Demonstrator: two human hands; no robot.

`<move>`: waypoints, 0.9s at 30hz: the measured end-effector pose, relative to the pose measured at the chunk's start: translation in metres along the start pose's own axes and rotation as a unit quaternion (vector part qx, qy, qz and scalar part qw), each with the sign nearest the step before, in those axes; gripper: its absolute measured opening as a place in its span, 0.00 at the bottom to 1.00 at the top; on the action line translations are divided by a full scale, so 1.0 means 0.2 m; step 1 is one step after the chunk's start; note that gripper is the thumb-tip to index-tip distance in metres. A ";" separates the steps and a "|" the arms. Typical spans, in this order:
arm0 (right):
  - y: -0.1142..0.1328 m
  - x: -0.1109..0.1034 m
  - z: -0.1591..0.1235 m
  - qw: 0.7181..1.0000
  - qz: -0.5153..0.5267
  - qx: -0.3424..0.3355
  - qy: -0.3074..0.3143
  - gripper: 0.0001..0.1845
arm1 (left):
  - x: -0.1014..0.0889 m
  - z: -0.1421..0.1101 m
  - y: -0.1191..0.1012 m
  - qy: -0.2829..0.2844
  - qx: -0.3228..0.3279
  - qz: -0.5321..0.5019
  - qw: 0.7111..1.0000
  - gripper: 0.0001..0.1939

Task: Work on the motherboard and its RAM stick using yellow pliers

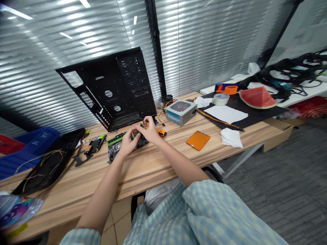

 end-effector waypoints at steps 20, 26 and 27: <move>0.00 -0.05 0.06 0.994 0.033 0.027 -0.097 0.24 | -0.03 -0.01 0.10 0.149 -0.087 0.297 0.939 0.19; -0.02 -0.09 0.09 0.991 0.021 0.039 -0.129 0.24 | -0.03 -0.01 0.11 0.149 -0.083 0.295 0.940 0.19; -0.02 -0.10 0.10 0.990 0.012 0.035 -0.133 0.24 | -0.03 -0.02 0.11 0.150 -0.084 0.294 0.940 0.19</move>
Point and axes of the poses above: each hand's wrist, its own z-axis towards the middle knuckle, its own x-axis out of the palm, y = z × x, the point moved 2 cm from there along z, towards the middle knuckle, and after that the axes turned 14 degrees about z, right-handed, at the moved point
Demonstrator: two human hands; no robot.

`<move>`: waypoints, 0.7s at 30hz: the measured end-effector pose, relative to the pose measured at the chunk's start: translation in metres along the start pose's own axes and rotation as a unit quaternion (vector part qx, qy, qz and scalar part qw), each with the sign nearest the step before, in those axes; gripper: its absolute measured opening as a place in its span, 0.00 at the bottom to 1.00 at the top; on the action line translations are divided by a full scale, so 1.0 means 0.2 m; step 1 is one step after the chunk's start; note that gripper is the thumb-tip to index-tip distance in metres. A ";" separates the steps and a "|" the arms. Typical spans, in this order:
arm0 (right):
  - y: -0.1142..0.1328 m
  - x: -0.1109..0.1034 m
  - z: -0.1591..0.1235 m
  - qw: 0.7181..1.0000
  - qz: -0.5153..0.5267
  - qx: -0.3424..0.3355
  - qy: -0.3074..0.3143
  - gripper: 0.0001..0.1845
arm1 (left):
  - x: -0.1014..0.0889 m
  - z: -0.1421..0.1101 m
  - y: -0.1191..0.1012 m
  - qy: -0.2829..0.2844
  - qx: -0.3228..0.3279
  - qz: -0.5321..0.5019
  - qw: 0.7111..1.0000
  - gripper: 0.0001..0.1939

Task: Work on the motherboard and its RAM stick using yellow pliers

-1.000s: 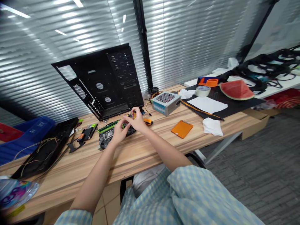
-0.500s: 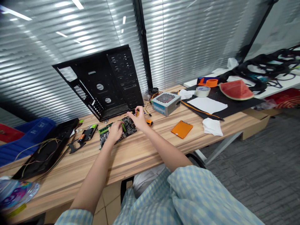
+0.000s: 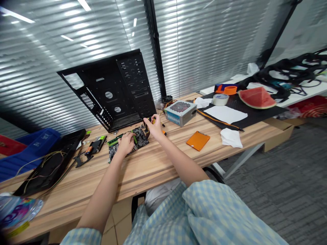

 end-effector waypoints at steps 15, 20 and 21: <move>-0.02 -0.04 0.05 0.998 0.034 0.019 -0.042 0.26 | 0.00 0.00 0.00 0.014 -0.004 -0.015 1.000 0.19; -0.03 -0.04 0.04 0.999 0.023 0.016 -0.028 0.25 | 0.01 0.00 0.01 0.011 -0.005 -0.019 1.000 0.18; -0.03 -0.04 0.04 0.999 0.019 0.014 -0.026 0.25 | 0.01 0.00 0.01 0.011 -0.005 -0.020 1.000 0.18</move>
Point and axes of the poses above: each hand's wrist, its own z-axis towards the middle knuckle, its own x-axis out of the palm, y = z × x, the point moved 2 cm from there along z, towards the middle knuckle, and after that the axes turned 14 degrees about z, right-handed, at the moved point
